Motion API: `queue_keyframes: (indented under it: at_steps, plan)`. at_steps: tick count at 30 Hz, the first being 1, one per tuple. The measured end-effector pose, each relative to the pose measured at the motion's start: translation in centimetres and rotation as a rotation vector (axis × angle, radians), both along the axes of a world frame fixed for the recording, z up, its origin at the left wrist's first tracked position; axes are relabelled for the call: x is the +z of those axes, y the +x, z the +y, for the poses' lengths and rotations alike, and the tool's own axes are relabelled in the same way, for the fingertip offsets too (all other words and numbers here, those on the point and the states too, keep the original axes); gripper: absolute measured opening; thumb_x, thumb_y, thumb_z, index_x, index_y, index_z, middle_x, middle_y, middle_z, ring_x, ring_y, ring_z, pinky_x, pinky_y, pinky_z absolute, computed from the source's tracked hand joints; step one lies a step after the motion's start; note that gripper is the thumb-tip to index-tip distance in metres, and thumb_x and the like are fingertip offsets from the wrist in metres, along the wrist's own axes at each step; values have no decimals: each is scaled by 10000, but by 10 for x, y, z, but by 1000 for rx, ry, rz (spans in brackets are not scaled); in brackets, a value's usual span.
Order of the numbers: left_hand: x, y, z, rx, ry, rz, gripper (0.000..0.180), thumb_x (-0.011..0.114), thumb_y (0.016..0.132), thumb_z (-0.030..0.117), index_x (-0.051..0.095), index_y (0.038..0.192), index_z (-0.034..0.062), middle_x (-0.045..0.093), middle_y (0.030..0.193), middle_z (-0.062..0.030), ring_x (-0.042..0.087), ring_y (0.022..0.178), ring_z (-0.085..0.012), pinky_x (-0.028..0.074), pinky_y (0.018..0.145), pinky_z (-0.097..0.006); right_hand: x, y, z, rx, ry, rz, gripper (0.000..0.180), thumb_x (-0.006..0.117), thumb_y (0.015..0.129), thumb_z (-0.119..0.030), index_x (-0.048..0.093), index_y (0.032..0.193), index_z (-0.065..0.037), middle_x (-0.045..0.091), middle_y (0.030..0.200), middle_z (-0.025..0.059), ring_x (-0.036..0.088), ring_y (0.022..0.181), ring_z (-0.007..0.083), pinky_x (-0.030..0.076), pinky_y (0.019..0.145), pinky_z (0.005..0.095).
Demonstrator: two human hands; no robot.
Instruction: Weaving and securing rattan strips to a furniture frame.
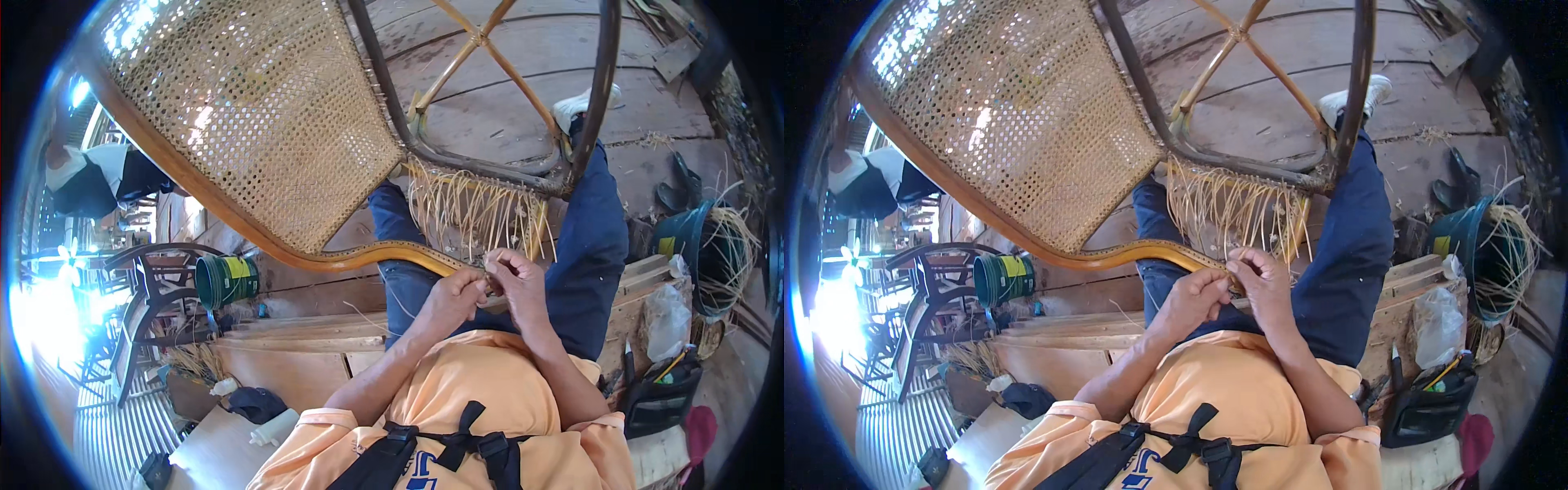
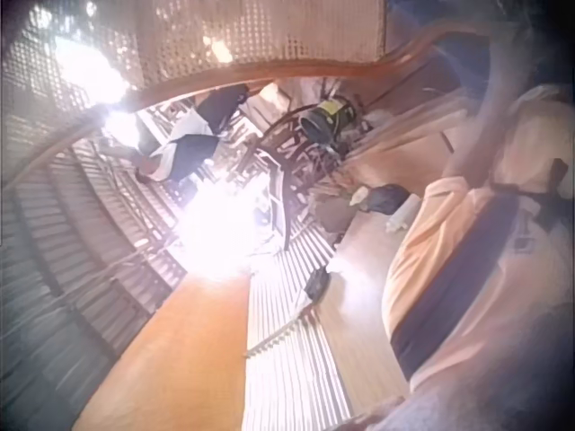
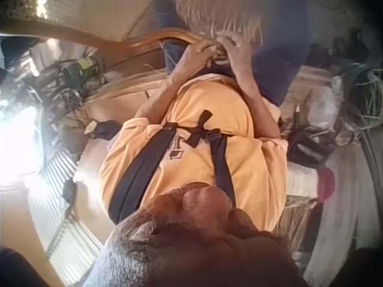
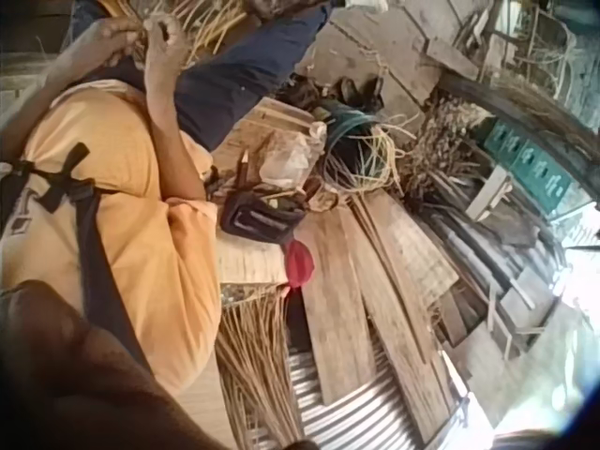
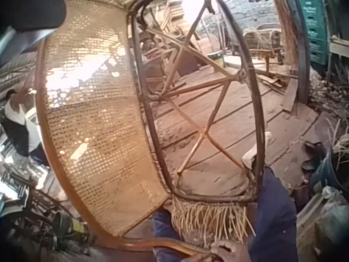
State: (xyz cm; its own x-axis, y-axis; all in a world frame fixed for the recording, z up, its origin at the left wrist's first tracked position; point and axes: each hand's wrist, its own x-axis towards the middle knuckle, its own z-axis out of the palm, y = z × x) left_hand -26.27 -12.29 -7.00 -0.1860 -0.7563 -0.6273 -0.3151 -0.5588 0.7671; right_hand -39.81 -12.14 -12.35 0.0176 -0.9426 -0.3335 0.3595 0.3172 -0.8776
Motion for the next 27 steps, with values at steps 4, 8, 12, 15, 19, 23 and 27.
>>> queue_keyframes:
  at_steps: [4,8,12,15,19,23,27]
  plan:
    - [-4,-1,-1,35,6,33,213,499,886,176,574,958,-9,575,717,-29,483,501,-59,414,466,-207,16,-8,-5,-109,82,33,120,556,855,-95,608,902,2,561,682,0,489,579,44,388,517,184]
    - [-10,-2,0,103,-42,120,208,501,884,169,582,945,-14,562,694,-15,484,508,-59,413,473,-201,2,-8,2,-81,65,31,110,561,851,-84,597,902,6,557,676,8,496,563,57,397,499,192]
    - [-16,5,-1,51,-93,75,183,525,871,141,593,961,-3,572,757,-31,522,573,-85,412,513,-206,-4,-1,7,-53,162,-124,85,586,835,-64,590,896,-5,565,679,14,509,543,69,412,481,194]
    - [-27,5,0,-50,-500,-114,179,526,853,112,589,958,-17,590,771,-91,577,641,-178,457,589,-262,-5,4,6,-37,173,-157,87,606,827,-58,597,905,-20,580,695,13,517,537,67,413,479,187]
    - [-20,7,-1,-194,-717,-258,177,522,830,79,583,964,-20,601,818,-170,605,743,-303,481,674,-321,-3,3,5,-7,189,-236,78,617,822,-70,605,890,-34,581,693,9,523,559,63,402,485,180]
    - [-9,-1,-5,-105,-472,-165,186,526,846,104,584,968,-24,613,798,-135,610,682,-232,484,633,-296,-8,-4,5,9,137,-261,70,600,834,-89,590,868,-29,568,691,8,500,558,70,409,501,198]
    - [-3,-13,-6,24,-142,-88,213,539,868,175,595,964,-7,606,745,-46,568,587,-91,450,511,-224,-5,-5,4,-64,109,-171,70,601,834,-93,579,846,-28,545,662,-2,475,554,58,383,499,196]
